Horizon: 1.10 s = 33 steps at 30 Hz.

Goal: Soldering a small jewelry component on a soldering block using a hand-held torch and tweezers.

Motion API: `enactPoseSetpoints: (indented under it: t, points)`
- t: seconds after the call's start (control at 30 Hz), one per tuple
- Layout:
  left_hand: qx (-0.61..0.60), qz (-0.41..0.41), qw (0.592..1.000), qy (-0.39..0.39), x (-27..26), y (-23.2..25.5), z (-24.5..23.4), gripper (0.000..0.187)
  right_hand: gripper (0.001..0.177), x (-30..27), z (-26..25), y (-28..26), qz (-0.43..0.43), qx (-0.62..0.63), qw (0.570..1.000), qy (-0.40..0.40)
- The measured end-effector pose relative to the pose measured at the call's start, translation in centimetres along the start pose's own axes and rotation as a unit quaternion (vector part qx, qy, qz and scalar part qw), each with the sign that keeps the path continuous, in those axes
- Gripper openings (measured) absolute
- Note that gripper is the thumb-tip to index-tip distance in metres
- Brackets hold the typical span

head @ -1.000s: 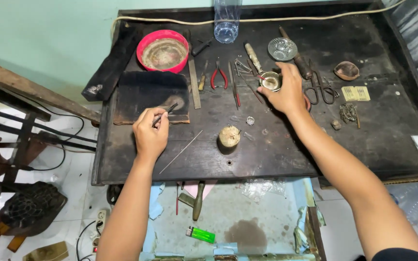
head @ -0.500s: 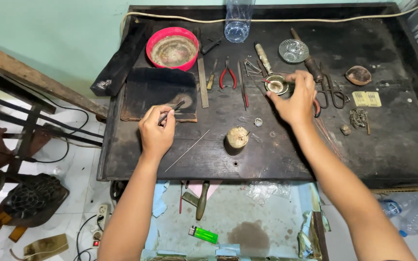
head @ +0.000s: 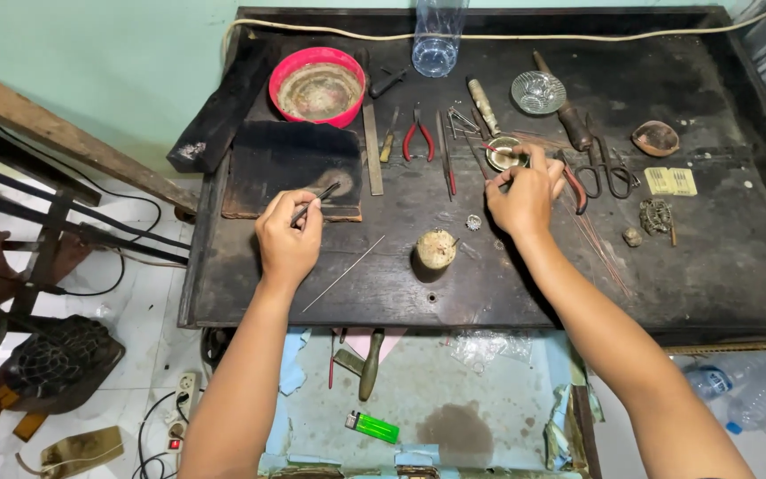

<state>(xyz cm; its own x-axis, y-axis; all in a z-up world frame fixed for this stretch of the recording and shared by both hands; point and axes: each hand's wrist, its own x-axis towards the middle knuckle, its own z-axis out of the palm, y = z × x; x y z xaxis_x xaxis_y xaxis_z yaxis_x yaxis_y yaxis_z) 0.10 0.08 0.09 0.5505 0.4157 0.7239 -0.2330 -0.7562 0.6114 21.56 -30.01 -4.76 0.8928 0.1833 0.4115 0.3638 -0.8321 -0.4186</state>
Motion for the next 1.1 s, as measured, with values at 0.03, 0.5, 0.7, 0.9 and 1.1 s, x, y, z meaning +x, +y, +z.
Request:
enactPoseSetpoints:
  t: [0.03,0.5,0.7,0.9,1.1]
  points:
    - [-0.002,-0.004,1.0,0.0,0.0,-0.1,0.0,0.006,0.016,0.1,0.3,0.2,0.0,-0.001,1.0,-0.002]
    - [-0.013,0.024,1.0,0.012,-0.2,0.5,-0.2,0.006,0.014,-1.9,-4.7,-3.3,-0.006,0.059,0.998,-0.025]
    - [-0.006,0.02,1.0,-0.011,-0.2,0.6,0.1,0.006,0.017,-6.7,-11.2,-6.0,-0.078,0.228,0.963,0.118]
    - [-0.031,-0.008,0.999,-0.003,0.2,4.7,-0.7,0.009,0.01,-12.4,-14.2,-7.4,-0.063,0.347,0.927,0.127]
    - [-0.287,-0.267,0.919,-0.042,-1.2,11.1,-1.3,0.005,0.01,-14.5,-13.4,-5.4,-0.031,0.429,0.892,0.143]
